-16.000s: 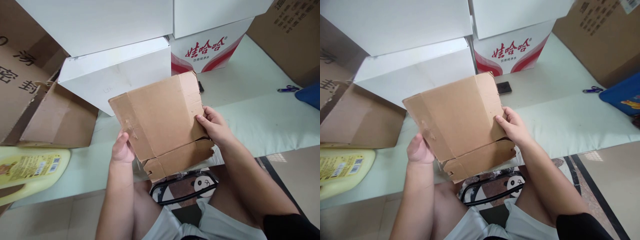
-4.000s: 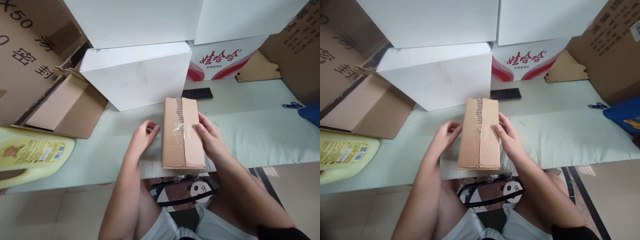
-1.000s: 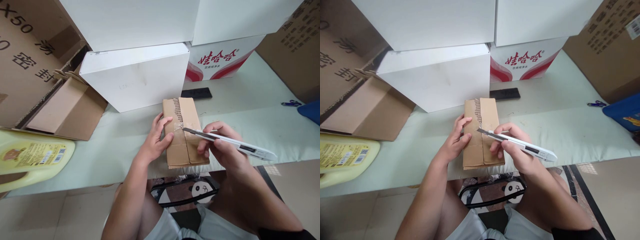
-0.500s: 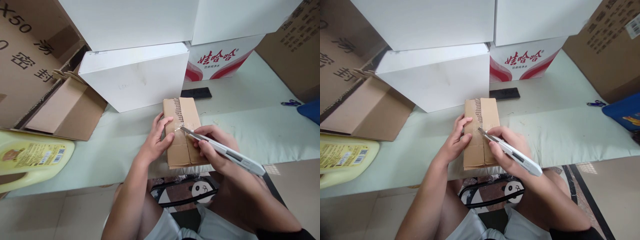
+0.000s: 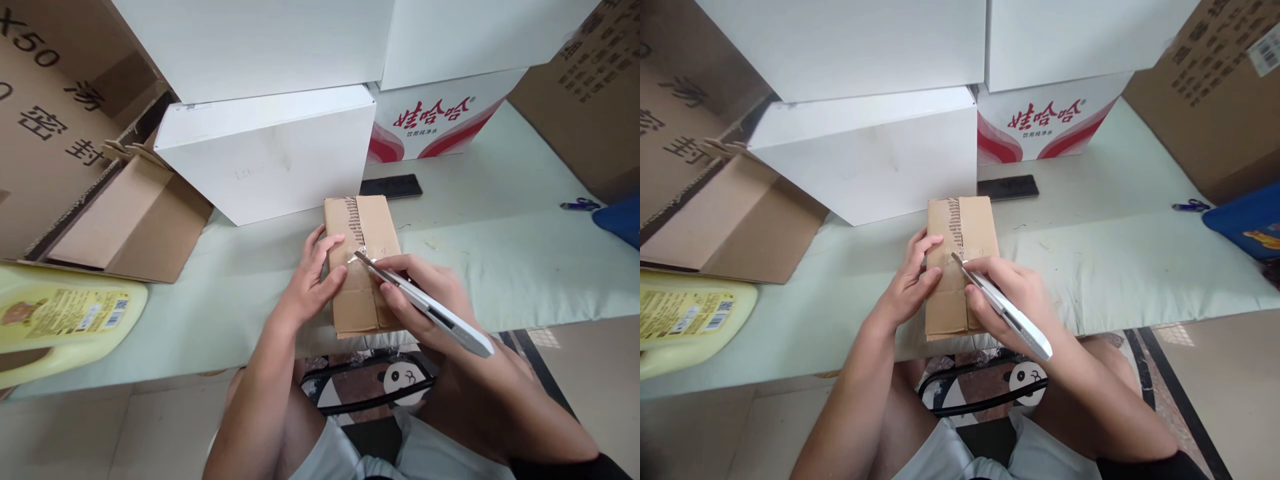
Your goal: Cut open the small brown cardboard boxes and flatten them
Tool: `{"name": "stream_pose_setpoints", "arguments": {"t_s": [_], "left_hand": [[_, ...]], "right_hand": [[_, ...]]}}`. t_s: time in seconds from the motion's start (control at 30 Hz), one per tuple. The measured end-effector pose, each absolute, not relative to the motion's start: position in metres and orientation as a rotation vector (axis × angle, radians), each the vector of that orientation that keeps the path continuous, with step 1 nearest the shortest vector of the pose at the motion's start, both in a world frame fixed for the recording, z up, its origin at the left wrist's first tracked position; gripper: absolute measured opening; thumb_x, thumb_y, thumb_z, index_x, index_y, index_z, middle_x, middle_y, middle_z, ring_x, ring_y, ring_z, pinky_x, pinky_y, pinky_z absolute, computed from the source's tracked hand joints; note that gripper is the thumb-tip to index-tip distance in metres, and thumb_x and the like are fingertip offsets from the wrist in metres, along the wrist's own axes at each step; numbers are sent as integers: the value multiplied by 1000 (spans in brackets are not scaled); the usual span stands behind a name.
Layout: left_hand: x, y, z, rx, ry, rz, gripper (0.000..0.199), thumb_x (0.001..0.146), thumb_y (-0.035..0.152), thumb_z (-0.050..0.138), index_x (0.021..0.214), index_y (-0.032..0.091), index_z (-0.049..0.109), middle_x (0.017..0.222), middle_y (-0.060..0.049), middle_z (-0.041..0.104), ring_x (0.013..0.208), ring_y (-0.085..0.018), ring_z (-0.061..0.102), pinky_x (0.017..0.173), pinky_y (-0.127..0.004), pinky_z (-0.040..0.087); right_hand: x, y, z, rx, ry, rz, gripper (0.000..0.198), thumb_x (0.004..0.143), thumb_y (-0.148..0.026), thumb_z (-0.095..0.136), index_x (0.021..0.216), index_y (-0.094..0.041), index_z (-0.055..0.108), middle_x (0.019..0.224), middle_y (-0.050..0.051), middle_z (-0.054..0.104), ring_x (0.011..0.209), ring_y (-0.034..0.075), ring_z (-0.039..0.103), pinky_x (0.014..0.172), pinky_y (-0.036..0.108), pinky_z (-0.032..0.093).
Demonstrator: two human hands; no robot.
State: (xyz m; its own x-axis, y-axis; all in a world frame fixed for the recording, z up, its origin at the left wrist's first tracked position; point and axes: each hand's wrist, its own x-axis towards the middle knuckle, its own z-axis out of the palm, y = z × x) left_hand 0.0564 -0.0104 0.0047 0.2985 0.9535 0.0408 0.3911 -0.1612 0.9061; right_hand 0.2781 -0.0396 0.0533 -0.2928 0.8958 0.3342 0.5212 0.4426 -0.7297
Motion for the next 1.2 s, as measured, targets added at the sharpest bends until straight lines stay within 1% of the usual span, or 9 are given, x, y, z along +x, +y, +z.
{"name": "stream_pose_setpoints", "arguments": {"t_s": [0.13, 0.27, 0.53, 0.67, 0.83, 1.03, 1.2], "left_hand": [[55, -10, 4, 1706, 1219, 831, 65, 93, 70, 50, 144, 30, 46, 168, -12, 24, 157, -36, 28, 122, -53, 39], [54, -9, 3, 1695, 1218, 831, 66, 92, 71, 51, 144, 32, 46, 168, -11, 25, 157, -37, 28, 122, -53, 40], [55, -8, 3, 1672, 1209, 827, 68, 91, 72, 52, 144, 30, 46, 168, -12, 23, 157, -37, 27, 122, -54, 39], [55, -9, 4, 1690, 1217, 823, 64, 93, 70, 51, 144, 32, 46, 168, -11, 23, 156, -37, 29, 121, -53, 41], [55, -9, 4, 1713, 1219, 836, 64, 93, 71, 51, 143, 32, 47, 168, -11, 24, 155, -36, 31, 118, -52, 43], [57, -10, 5, 1708, 1217, 829, 65, 94, 72, 49, 144, 31, 46, 168, -12, 22, 157, -35, 28, 121, -52, 40], [60, -11, 5, 1706, 1209, 843, 64, 95, 70, 49, 144, 30, 46, 168, -12, 21, 158, -35, 25, 123, -52, 39]], "right_hand": [[278, -41, 55, -1171, -1941, 673, 9, 94, -25, 58, 100, -25, 64, 77, 1, 75, 61, 16, 67, 57, 28, 51], [278, -44, 54, -1177, -1938, 670, 9, 92, -23, 57, 97, -25, 63, 72, -1, 72, 55, 15, 62, 53, 28, 48], [278, -46, 47, -1243, -1835, 579, 5, 94, -27, 57, 94, -27, 62, 71, -1, 70, 53, 15, 58, 52, 28, 46], [275, -44, 52, -1270, -1899, 521, 8, 92, -23, 56, 97, -25, 63, 73, 0, 71, 52, 14, 57, 53, 28, 46], [272, -42, 55, -1242, -1961, 456, 10, 93, -21, 55, 99, -24, 62, 79, 2, 73, 58, 14, 63, 54, 26, 47], [271, -44, 51, -1300, -1906, 385, 10, 94, -23, 55, 100, -24, 63, 77, 1, 73, 57, 14, 62, 54, 27, 46], [272, -44, 50, -1301, -1906, 377, 9, 94, -24, 55, 98, -24, 63, 78, 2, 74, 60, 15, 65, 56, 27, 48]]}}
